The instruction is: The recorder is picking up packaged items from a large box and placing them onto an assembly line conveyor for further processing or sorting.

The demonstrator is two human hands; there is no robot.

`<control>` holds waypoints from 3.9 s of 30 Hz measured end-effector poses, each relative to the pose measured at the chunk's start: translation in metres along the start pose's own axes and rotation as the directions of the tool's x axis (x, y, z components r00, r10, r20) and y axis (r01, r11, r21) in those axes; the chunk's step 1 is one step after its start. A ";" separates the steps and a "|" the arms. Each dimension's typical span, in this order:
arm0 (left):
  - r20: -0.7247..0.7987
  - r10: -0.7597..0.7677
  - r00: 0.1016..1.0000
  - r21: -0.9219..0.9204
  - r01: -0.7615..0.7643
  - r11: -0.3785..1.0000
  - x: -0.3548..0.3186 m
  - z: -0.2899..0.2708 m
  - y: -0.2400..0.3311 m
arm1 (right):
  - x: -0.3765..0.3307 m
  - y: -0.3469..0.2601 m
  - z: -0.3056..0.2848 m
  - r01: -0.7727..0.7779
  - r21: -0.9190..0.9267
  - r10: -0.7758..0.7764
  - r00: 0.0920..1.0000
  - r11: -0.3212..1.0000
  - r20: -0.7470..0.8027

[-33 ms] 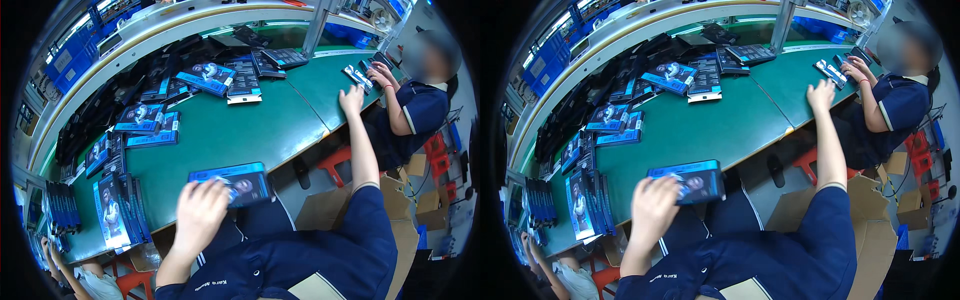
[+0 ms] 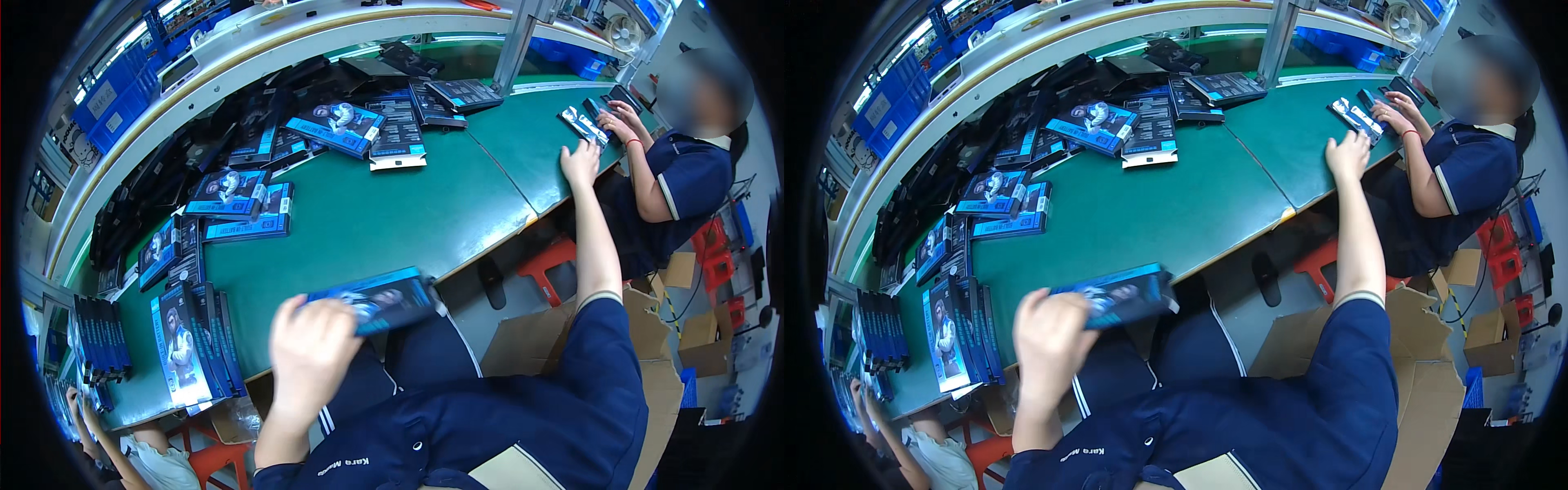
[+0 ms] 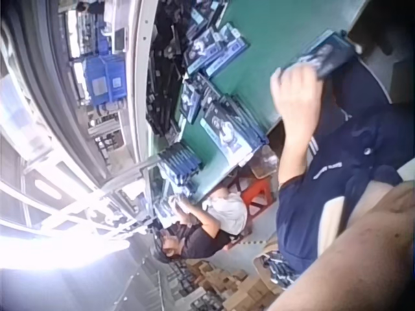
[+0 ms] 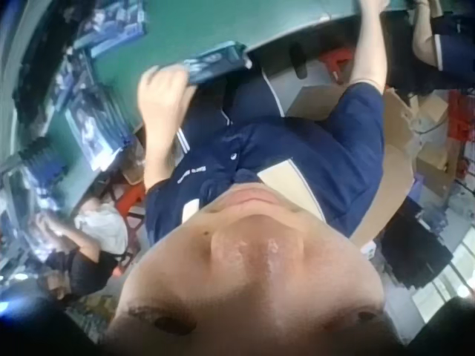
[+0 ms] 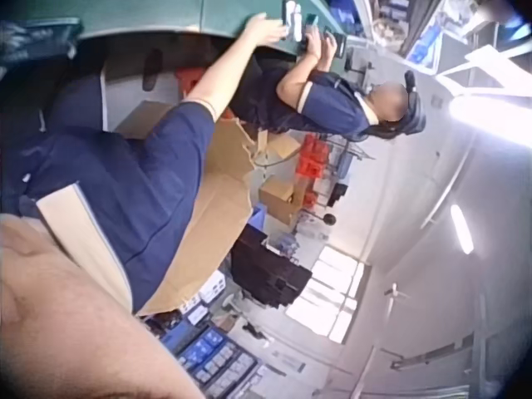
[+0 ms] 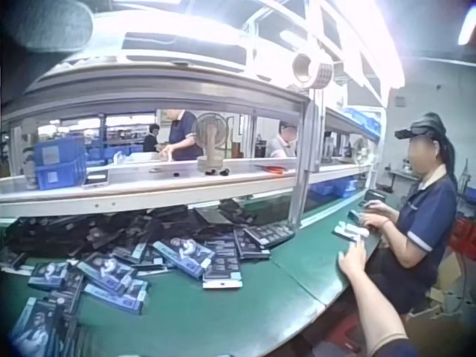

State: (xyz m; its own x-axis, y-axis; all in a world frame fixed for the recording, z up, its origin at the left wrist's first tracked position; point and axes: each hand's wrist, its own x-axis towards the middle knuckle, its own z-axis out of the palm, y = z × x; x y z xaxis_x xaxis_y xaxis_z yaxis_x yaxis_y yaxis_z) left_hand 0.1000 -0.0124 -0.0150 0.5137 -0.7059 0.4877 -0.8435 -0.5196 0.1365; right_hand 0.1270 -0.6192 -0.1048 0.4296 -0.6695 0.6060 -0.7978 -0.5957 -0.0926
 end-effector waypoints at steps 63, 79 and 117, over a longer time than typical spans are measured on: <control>-0.432 -0.146 0.890 -0.383 -0.034 0.923 0.013 -0.001 -0.008 | -0.220 -0.219 -0.345 0.569 0.822 -0.578 0.673 0.006 -0.461; -0.463 -0.550 0.695 -0.784 -0.032 0.620 0.000 0.029 -0.012 | -0.269 -0.252 -0.309 -0.596 0.661 -0.671 0.718 -0.456 0.186; -0.423 -0.716 0.555 0.266 0.831 0.488 -0.092 -0.090 -0.069 | 0.031 -0.023 -0.020 0.099 0.218 -0.209 0.794 0.971 0.571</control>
State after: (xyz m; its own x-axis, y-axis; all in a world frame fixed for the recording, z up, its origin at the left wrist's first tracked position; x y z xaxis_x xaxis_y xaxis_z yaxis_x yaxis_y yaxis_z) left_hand 0.0964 0.1317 0.0078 0.8229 0.1836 0.5377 0.0577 -0.9685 0.2423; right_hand 0.1500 -0.6176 -0.0677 0.7495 -0.6602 0.0491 -0.6399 -0.7415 -0.2020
